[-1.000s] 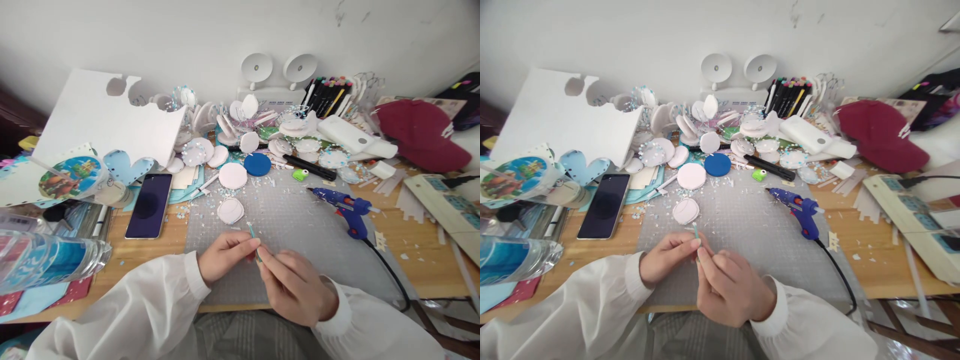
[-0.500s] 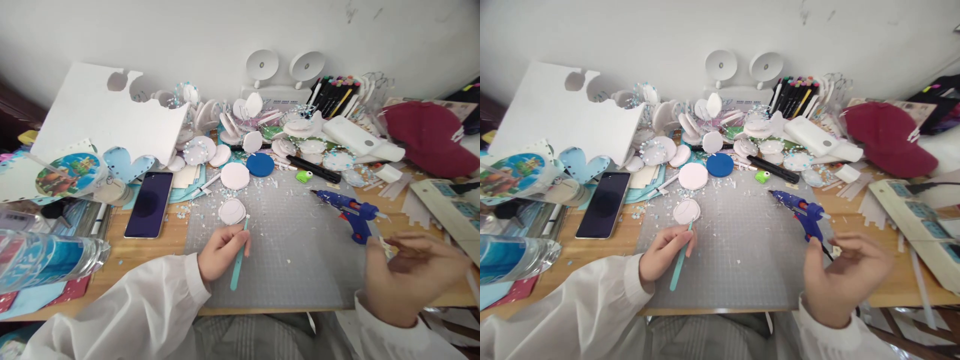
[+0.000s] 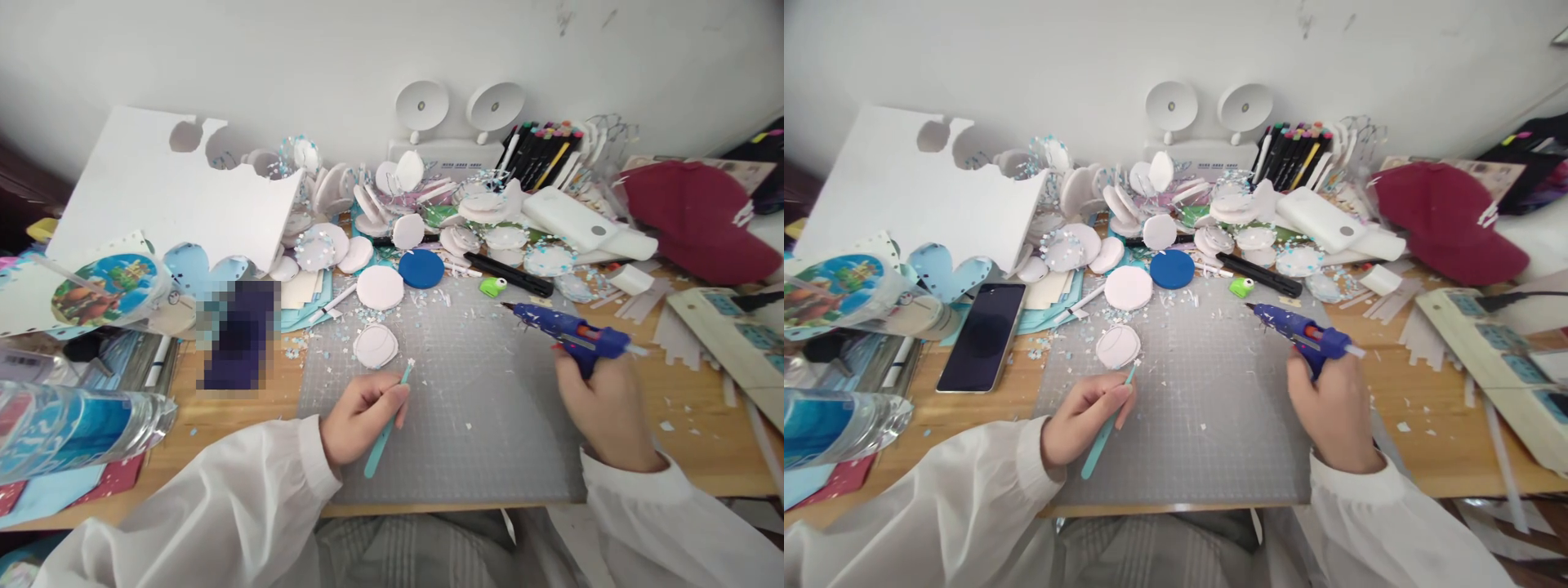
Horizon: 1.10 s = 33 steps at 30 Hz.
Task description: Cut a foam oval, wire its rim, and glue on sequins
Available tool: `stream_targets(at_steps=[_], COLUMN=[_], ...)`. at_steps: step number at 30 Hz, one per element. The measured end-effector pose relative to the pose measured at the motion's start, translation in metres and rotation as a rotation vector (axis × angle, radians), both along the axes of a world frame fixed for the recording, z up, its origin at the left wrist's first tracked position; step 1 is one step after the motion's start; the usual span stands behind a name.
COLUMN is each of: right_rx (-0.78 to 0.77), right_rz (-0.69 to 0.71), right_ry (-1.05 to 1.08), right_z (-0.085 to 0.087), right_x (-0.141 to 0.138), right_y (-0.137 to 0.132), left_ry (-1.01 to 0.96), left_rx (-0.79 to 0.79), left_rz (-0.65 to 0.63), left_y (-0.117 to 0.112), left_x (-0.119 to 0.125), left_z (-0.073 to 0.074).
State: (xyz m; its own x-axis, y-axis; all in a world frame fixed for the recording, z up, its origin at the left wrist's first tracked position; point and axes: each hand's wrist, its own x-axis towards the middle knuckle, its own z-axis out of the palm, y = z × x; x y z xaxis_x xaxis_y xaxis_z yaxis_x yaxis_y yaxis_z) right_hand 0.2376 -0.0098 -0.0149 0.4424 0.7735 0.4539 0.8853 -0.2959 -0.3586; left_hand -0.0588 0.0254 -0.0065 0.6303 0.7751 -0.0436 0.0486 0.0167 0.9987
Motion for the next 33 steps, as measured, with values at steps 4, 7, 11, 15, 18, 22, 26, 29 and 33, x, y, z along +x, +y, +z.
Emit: stream_targets(at_steps=[4, 7, 11, 15, 18, 22, 26, 29, 33], right_rx=[0.053, 0.074, 0.047, 0.041, 0.033, 0.022, 0.025, 0.009, 0.016], right_rz=[-0.075, 0.136, 0.284, 0.486, 0.588, 0.604, 0.59, 0.605, 0.633], right_ry=[0.275, 0.419, 0.457, 0.467, 0.473, 0.487, 0.468, 0.483, 0.472], right_z=[0.025, 0.036, 0.027, 0.009, 0.005, 0.008, 0.008, 0.006, 0.003], right_x=[-0.022, -0.043, -0.061, -0.065, -0.064, -0.062, -0.06, -0.059, -0.058], right_y=[0.012, 0.023, 0.031, 0.029, 0.027, 0.025, 0.024, 0.024, 0.024], left_ry=[-0.003, -0.005, -0.026, -0.024, -0.017, -0.011, 0.006, 0.01, 0.021], left_rx=[0.012, 0.028, 0.063, 0.081, 0.086, 0.07, 0.069, 0.081, 0.08], left_rz=[-0.016, -0.018, -0.025, -0.045, -0.054, -0.055, -0.066, -0.07, -0.072], left_y=[0.0, -0.001, -0.001, 0.0, 0.001, 0.001, 0.001, 0.002, 0.002], left_x=[0.0, 0.0, 0.0, -0.001, -0.001, -0.001, 0.0, 0.0, 0.001], left_z=[0.002, 0.003, 0.003, 0.003, 0.004, 0.006, 0.007, 0.007, 0.008])
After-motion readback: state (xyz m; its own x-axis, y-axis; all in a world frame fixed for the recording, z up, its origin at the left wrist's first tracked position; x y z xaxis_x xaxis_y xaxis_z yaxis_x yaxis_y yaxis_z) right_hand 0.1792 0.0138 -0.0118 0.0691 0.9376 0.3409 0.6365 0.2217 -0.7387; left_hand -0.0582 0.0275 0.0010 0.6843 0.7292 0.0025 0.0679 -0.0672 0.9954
